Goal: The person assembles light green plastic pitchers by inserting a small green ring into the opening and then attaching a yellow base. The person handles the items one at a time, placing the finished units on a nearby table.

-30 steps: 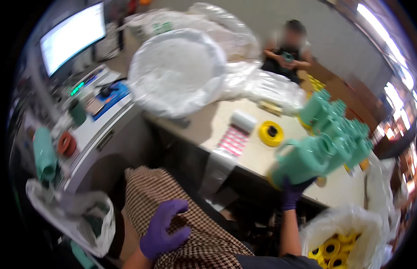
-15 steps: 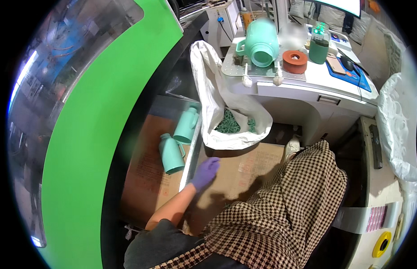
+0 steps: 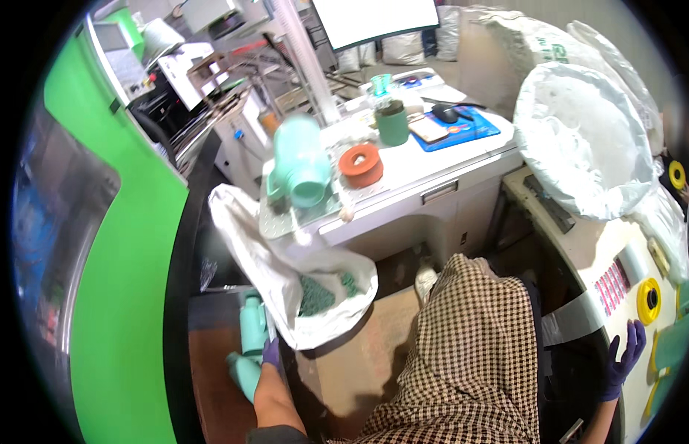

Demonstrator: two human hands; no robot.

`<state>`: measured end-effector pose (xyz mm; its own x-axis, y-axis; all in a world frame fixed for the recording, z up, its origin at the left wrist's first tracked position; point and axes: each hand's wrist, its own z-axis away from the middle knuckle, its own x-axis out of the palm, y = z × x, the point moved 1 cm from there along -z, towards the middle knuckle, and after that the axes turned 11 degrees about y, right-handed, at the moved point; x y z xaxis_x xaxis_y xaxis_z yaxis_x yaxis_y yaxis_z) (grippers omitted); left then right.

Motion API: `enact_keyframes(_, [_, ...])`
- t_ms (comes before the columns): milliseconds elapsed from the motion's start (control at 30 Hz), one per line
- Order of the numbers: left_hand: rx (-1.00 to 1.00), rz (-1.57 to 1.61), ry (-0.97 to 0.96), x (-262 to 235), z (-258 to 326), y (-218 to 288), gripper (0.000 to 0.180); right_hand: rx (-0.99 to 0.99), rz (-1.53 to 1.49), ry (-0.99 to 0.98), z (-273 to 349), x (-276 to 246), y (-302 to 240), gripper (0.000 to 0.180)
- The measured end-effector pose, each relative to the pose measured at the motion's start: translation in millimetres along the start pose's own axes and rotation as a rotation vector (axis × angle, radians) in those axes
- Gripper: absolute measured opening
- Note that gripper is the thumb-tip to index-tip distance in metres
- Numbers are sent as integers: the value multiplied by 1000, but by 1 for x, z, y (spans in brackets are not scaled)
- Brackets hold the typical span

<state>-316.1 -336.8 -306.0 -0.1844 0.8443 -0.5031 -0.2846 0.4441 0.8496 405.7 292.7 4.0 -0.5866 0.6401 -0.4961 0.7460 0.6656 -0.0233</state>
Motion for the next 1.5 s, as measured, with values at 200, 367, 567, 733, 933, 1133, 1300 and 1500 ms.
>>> enact_keyframes(200, [116, 804, 238, -92, -48, 28, 33, -59, -134, -48, -5, 30, -14, 48])
enact_keyframes(367, [185, 495, 414, -123, 62, 126, 38, -144, -321, 78, -48, 16, -102, 41])
enact_keyframes(567, [634, 528, 172, -183, 206, 209, 37, -208, -900, -36, -72, 28, -209, 40])
enact_keyframes(733, [577, 384, -313, -72, 274, 234, 35, -424, -1242, -253, -63, 35, -277, 47])
enact_keyframes(933, [818, 198, -583, 82, 323, 271, 22, -334, -1345, -313, -25, 50, -272, 61])
enact_keyframes(1133, [1345, -115, -669, 88, 344, 351, 20, -372, -1287, -406, -34, 68, -267, 41])
enact_keyframes(1300, [1273, -17, -604, 116, 276, 276, 27, -397, -1221, -635, -47, 70, -272, 25])
enact_keyframes(1500, [781, 174, -551, 81, 298, 280, 31, -270, -1131, -1059, -24, 67, -275, 26])
